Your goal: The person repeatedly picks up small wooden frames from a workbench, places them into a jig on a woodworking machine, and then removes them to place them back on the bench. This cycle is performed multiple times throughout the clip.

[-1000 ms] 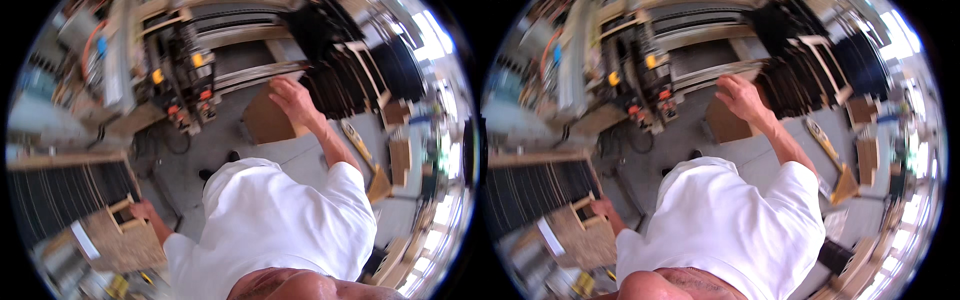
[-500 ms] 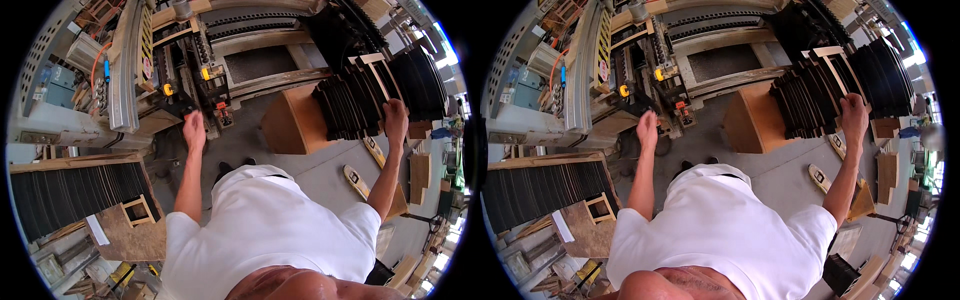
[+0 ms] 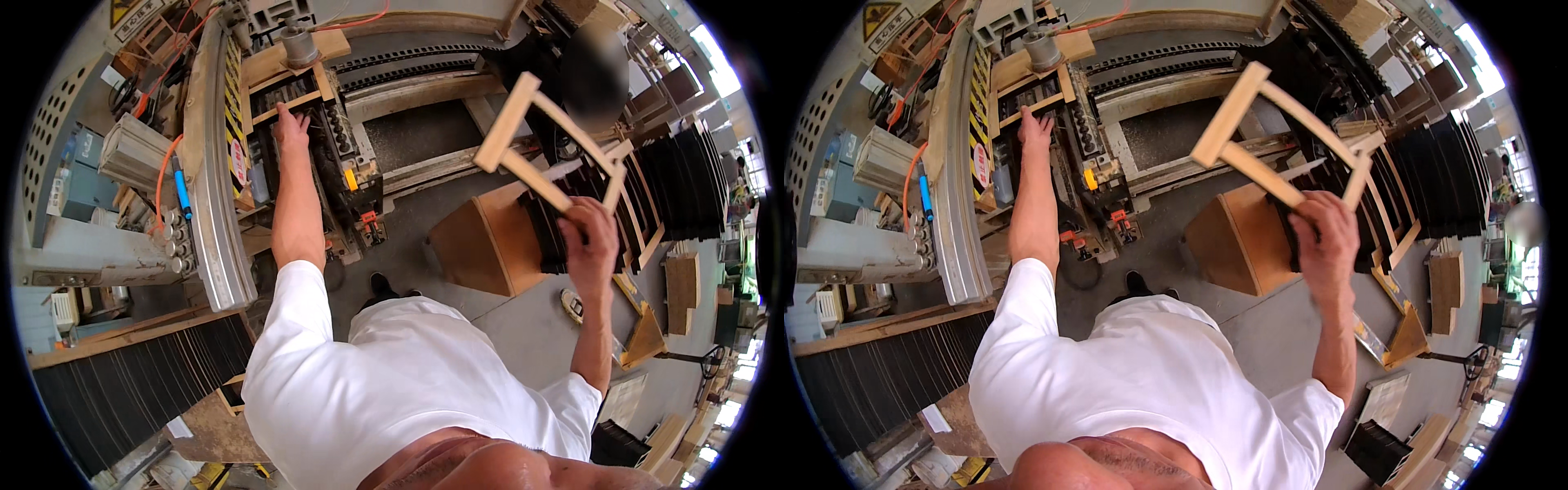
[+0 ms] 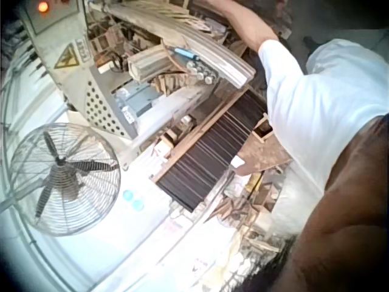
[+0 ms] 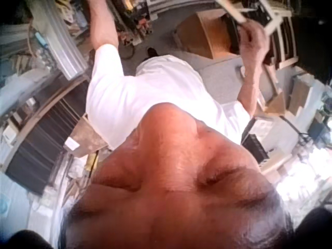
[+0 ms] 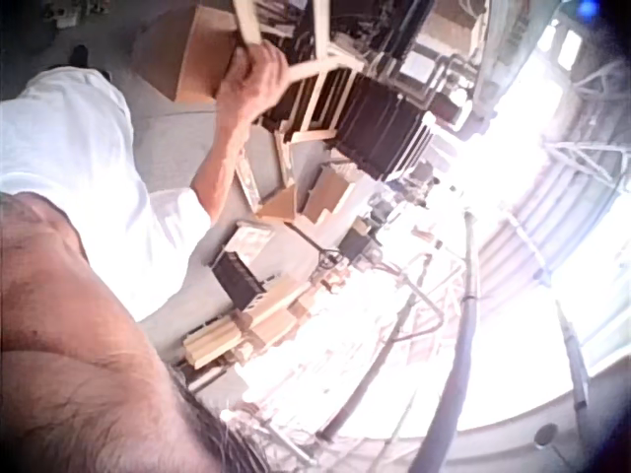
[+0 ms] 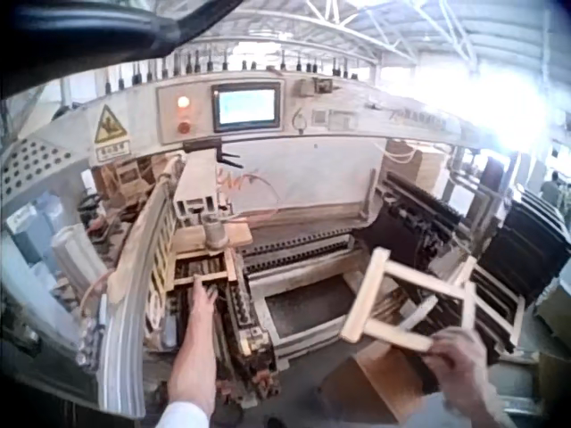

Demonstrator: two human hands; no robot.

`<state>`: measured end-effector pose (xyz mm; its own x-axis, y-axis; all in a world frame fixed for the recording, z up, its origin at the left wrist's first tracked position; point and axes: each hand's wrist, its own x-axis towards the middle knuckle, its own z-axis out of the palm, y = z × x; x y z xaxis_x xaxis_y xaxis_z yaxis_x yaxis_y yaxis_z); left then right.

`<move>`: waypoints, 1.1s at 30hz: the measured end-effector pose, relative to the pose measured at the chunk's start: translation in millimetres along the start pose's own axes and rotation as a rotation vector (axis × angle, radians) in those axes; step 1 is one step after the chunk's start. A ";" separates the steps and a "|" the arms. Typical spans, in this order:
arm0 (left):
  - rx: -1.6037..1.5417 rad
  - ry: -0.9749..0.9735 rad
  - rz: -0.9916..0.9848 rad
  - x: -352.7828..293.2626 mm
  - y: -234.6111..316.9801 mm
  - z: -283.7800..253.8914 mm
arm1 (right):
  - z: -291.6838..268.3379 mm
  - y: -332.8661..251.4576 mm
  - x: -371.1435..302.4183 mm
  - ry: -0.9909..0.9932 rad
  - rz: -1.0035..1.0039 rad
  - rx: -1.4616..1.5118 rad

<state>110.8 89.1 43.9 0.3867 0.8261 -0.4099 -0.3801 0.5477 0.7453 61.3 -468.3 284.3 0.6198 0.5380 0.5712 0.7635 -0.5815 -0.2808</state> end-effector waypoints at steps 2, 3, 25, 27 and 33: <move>-0.119 -0.015 0.011 32.6 -0.3 -13.4 | 34.1 -11.9 13.3 -0.049 -0.048 0.077; -0.155 0.042 0.013 38.5 -3.4 -12.9 | 50.8 -17.5 21.3 -0.073 -0.089 0.084; -0.384 -0.463 -0.098 -108.9 -30.9 -103.7 | 382.9 -116.1 159.5 -0.401 -0.715 0.293; -0.417 -0.447 -0.081 -105.6 -36.4 -104.5 | 387.0 -118.7 159.5 -0.467 -0.713 0.280; -0.348 -0.213 -0.042 -126.5 -41.4 -93.5 | 414.0 -107.6 179.9 -0.440 -0.751 0.270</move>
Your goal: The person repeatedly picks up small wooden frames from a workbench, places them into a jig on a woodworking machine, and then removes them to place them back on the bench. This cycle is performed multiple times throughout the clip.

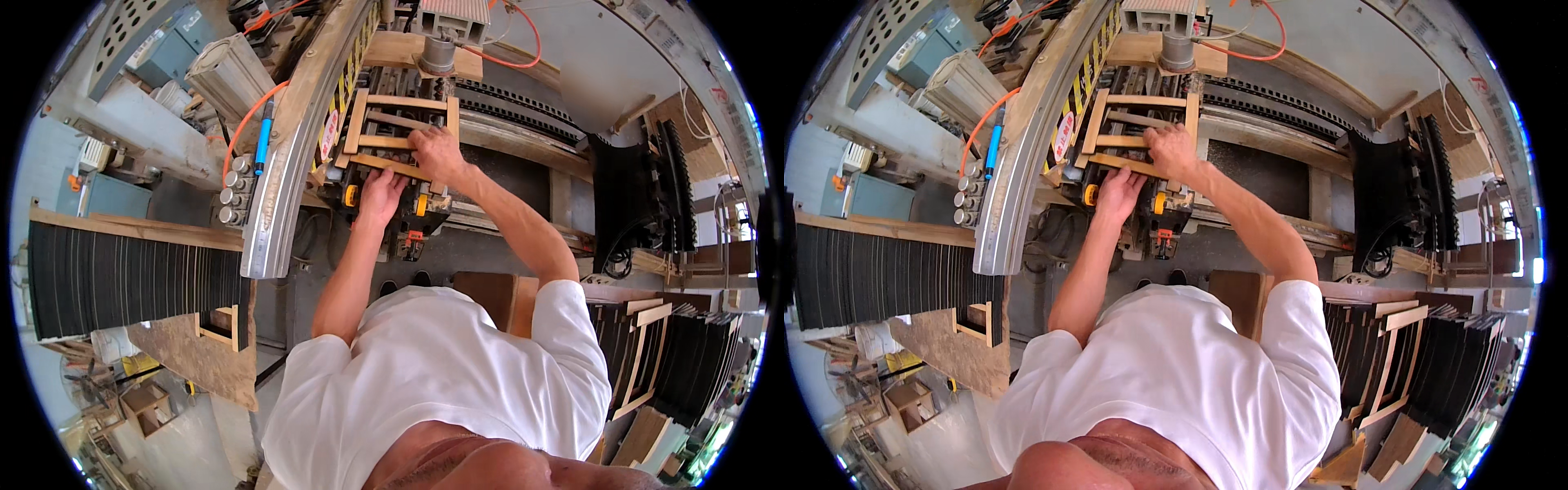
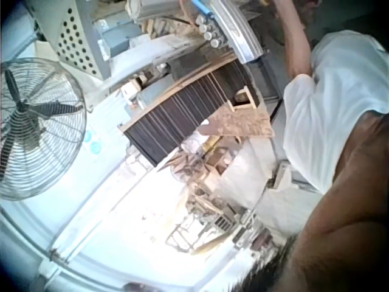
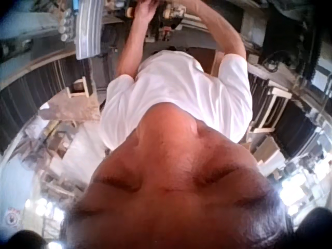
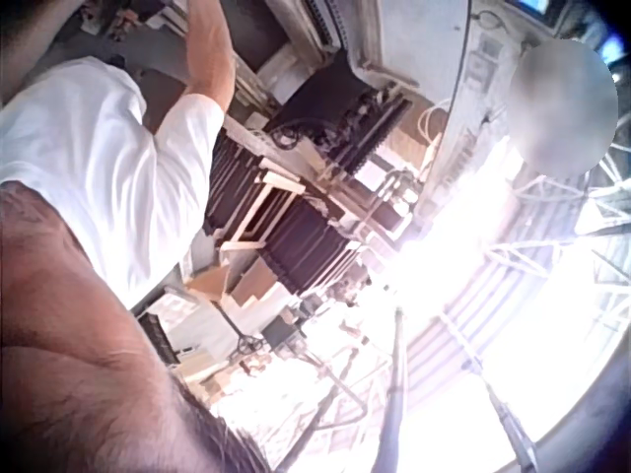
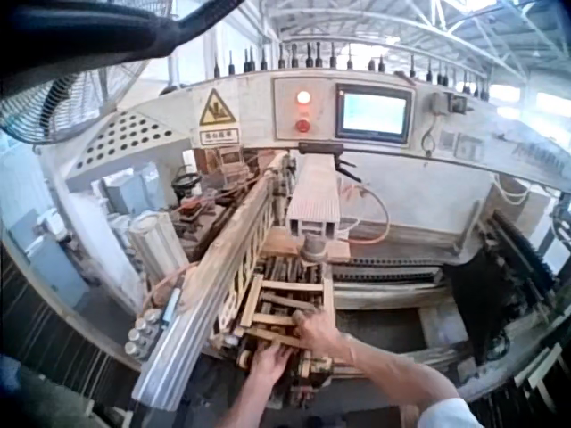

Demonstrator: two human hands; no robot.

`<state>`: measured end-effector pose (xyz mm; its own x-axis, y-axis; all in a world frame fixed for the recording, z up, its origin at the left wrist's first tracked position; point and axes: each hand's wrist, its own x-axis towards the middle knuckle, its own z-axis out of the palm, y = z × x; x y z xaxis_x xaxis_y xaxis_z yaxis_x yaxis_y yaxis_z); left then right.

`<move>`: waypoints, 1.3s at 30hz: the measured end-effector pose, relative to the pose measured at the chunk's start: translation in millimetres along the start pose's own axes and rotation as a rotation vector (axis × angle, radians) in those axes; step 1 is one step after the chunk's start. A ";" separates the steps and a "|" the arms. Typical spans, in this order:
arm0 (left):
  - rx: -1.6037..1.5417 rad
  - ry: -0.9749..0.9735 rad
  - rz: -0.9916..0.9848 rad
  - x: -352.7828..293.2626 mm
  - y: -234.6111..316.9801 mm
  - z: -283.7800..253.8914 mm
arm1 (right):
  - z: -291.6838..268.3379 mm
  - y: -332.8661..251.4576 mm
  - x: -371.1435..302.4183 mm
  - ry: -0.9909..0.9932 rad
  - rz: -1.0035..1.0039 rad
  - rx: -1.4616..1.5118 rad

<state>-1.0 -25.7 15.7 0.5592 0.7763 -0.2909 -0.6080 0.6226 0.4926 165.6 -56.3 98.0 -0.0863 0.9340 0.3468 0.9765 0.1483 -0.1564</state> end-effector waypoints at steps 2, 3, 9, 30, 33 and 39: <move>0.042 0.049 -0.010 -24.7 -3.0 0.6 | 6.3 20.9 15.5 0.028 0.004 -0.003; 0.041 0.021 -0.010 -39.2 -4.6 -7.3 | 11.7 27.5 26.0 0.020 0.026 0.006; 0.024 0.055 0.004 -135.8 -10.1 -20.5 | 41.3 61.5 66.2 0.044 0.025 0.016; 0.101 0.095 -0.024 -224.2 21.9 -60.6 | 38.8 68.4 101.8 -0.107 0.307 0.067; 0.095 0.101 -0.041 -231.3 27.4 -76.6 | 36.8 67.3 98.2 -0.088 0.259 -0.022; 0.151 0.175 -0.024 -240.9 42.6 -109.6 | 29.5 52.8 84.5 -0.061 0.012 -0.390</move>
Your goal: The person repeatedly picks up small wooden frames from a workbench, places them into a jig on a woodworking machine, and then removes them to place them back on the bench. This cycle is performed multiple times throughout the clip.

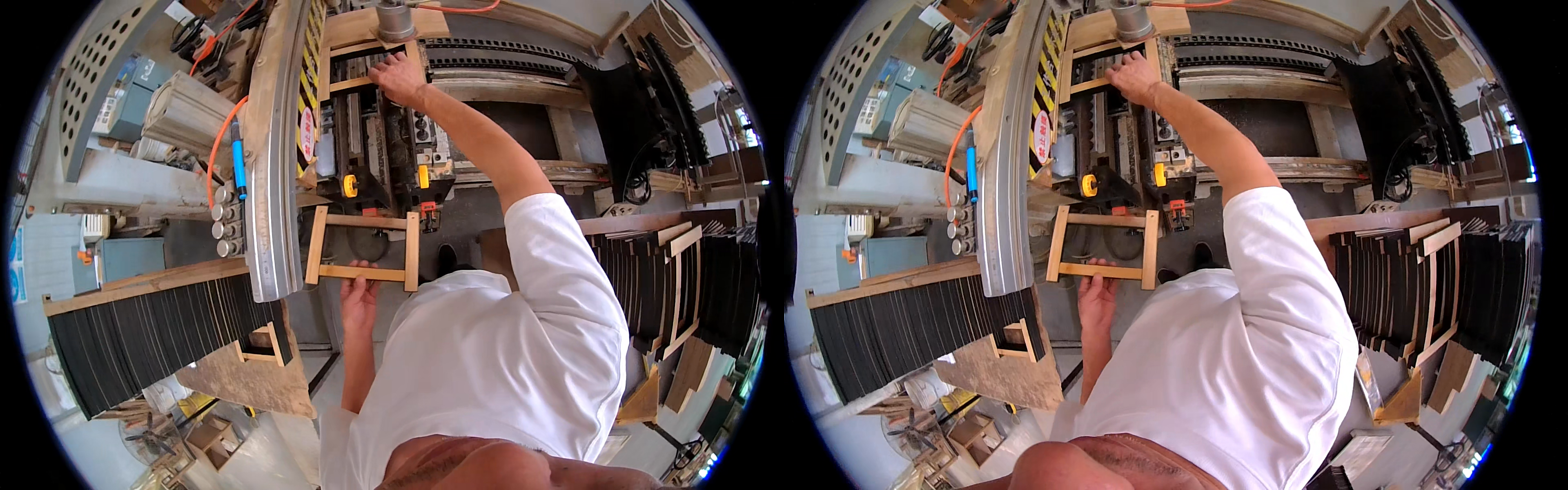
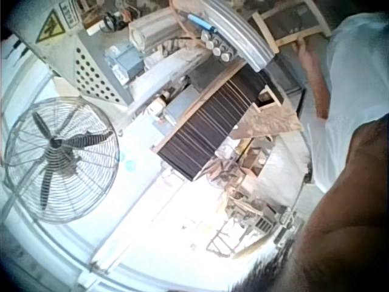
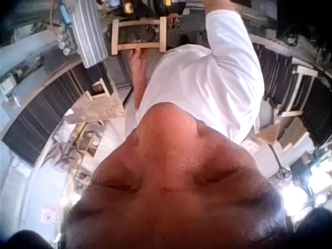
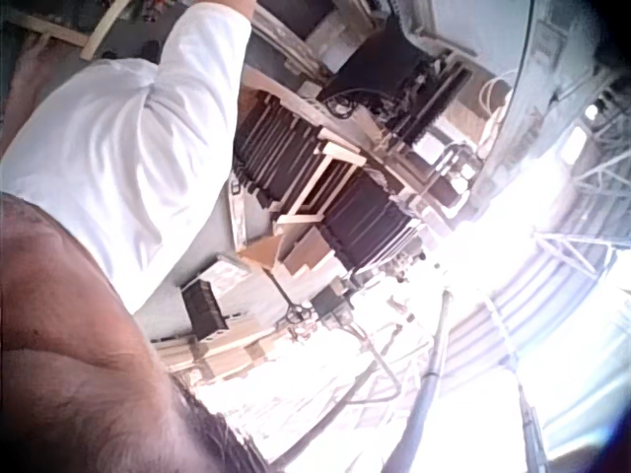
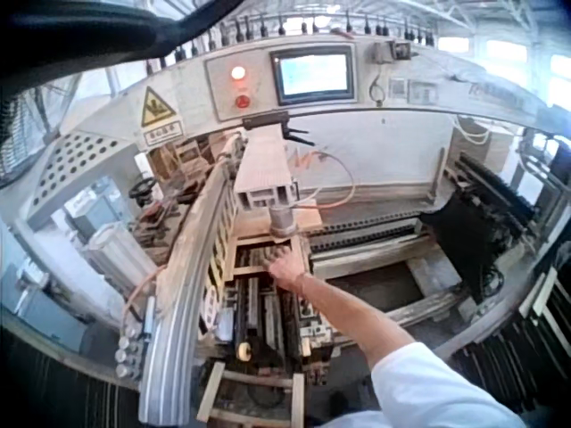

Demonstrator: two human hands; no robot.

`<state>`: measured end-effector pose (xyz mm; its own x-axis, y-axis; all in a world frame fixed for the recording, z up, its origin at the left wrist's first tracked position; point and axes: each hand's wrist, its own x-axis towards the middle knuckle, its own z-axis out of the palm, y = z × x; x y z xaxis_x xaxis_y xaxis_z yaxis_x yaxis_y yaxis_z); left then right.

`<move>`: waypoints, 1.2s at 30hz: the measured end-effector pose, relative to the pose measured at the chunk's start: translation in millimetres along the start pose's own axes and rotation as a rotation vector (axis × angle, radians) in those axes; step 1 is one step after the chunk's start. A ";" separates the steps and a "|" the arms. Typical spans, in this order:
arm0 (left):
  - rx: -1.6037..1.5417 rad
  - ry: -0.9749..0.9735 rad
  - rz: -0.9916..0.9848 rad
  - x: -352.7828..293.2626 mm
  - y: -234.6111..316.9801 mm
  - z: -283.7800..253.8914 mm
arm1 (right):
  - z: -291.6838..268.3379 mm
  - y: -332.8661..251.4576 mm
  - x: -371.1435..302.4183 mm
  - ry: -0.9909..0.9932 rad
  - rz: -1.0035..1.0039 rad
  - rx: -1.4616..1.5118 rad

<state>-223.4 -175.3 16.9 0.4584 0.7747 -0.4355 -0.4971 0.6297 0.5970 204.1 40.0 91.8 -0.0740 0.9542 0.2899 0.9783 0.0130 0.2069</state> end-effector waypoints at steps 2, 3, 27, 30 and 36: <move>0.033 0.041 0.031 -2.1 1.9 -5.2 | 4.4 1.4 -3.6 0.072 0.015 -0.027; 0.046 0.069 0.059 -4.2 2.7 -6.0 | 3.9 -1.5 -1.9 0.115 0.010 -0.035; 0.066 0.479 0.198 -18.4 -80.7 -38.6 | -17.5 1.7 -2.6 0.072 -0.058 -0.115; 0.101 0.505 0.198 -16.3 -78.3 -36.1 | -2.4 9.9 2.5 0.076 -0.068 -0.142; 0.144 0.603 0.233 -49.2 -70.9 -22.7 | -19.3 1.0 -4.2 0.208 -0.088 -0.075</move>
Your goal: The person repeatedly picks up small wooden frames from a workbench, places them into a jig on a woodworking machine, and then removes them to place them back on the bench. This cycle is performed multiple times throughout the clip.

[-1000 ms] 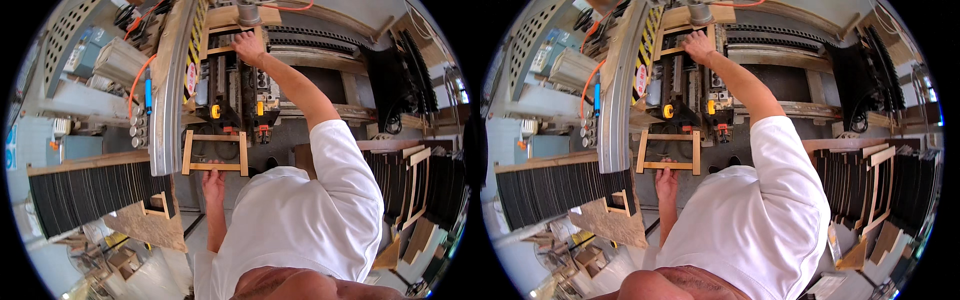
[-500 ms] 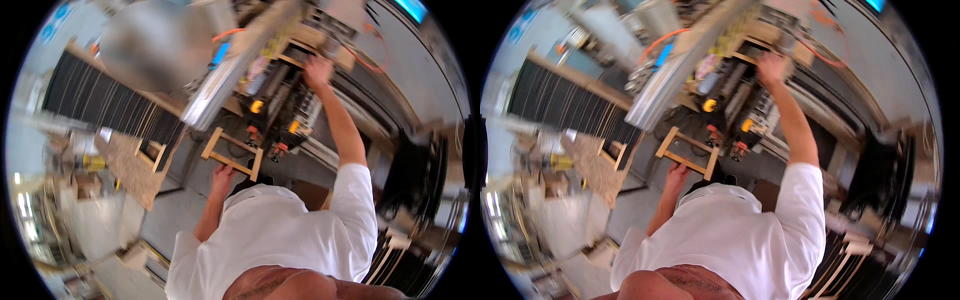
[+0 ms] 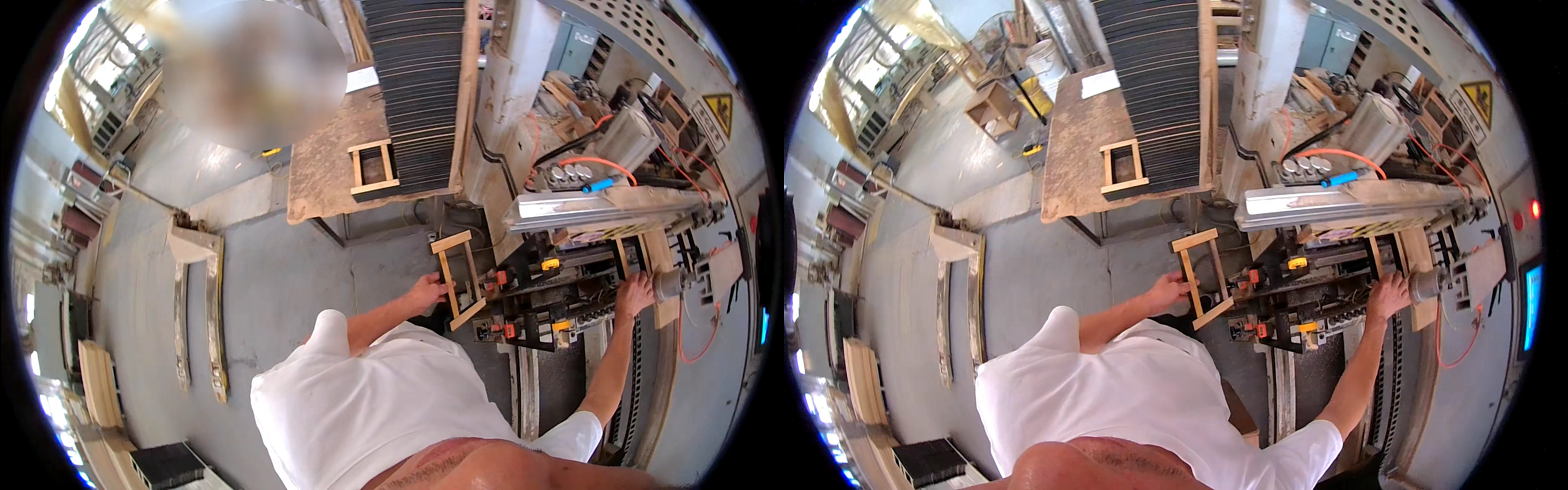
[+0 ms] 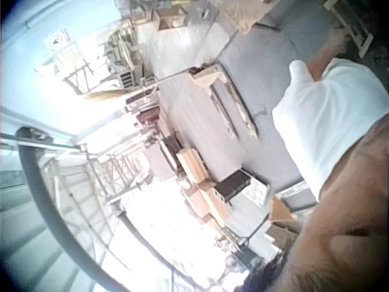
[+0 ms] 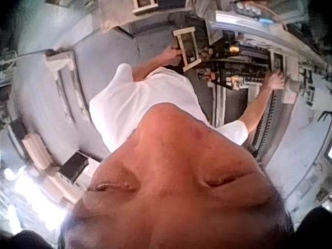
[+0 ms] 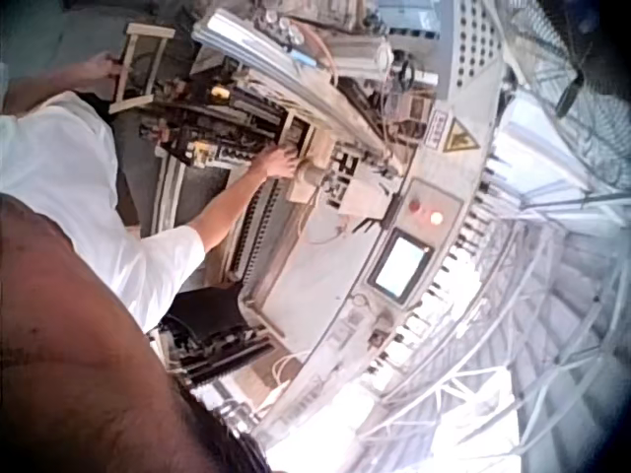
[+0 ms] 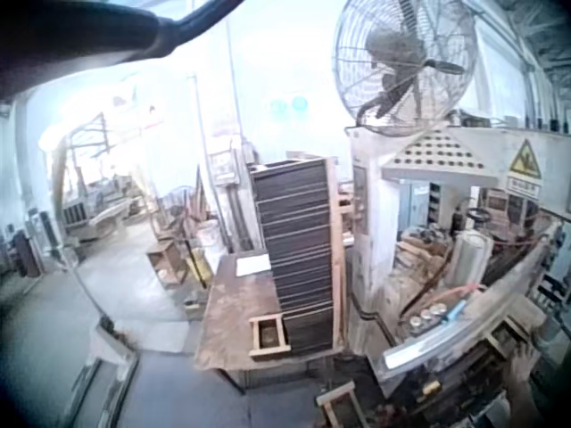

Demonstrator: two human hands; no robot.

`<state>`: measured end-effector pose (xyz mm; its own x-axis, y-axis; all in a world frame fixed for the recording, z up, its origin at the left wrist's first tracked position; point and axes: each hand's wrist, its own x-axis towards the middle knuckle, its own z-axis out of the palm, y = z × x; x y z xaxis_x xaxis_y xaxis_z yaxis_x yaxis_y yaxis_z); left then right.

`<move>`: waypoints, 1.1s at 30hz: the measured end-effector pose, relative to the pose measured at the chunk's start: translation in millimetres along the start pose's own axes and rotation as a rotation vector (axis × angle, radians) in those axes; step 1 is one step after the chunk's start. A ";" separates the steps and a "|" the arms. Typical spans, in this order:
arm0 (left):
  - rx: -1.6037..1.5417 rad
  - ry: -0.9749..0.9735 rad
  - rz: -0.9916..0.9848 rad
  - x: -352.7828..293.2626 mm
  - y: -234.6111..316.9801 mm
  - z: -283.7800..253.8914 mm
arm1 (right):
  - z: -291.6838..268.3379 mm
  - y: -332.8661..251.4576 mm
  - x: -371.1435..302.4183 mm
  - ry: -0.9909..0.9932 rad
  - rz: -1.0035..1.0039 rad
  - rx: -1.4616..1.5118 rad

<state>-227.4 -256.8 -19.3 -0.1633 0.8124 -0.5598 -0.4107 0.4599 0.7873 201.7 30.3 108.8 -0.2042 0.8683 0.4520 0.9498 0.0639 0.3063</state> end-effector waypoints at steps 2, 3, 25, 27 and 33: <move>-0.020 0.047 0.012 -5.2 -7.3 -15.3 | 5.9 -6.5 4.6 0.009 -0.031 0.023; -0.022 0.048 0.016 -3.9 -4.6 -21.1 | 8.0 1.3 2.0 0.005 -0.021 0.016; -0.230 0.522 0.347 116.3 136.0 -374.3 | -78.5 -85.2 -20.5 0.318 0.253 0.516; -0.199 0.530 0.305 148.6 161.1 -383.4 | -105.6 -127.7 -43.0 0.308 0.283 0.734; -0.128 0.449 0.204 256.8 185.5 -425.1 | -96.3 -235.6 -139.4 0.061 0.292 0.856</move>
<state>-726.9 -115.3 -126.9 -0.6097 0.6340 -0.4758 -0.4322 0.2373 0.8700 -16.5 -153.2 54.3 0.0832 0.8814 0.4649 0.8124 0.2102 -0.5439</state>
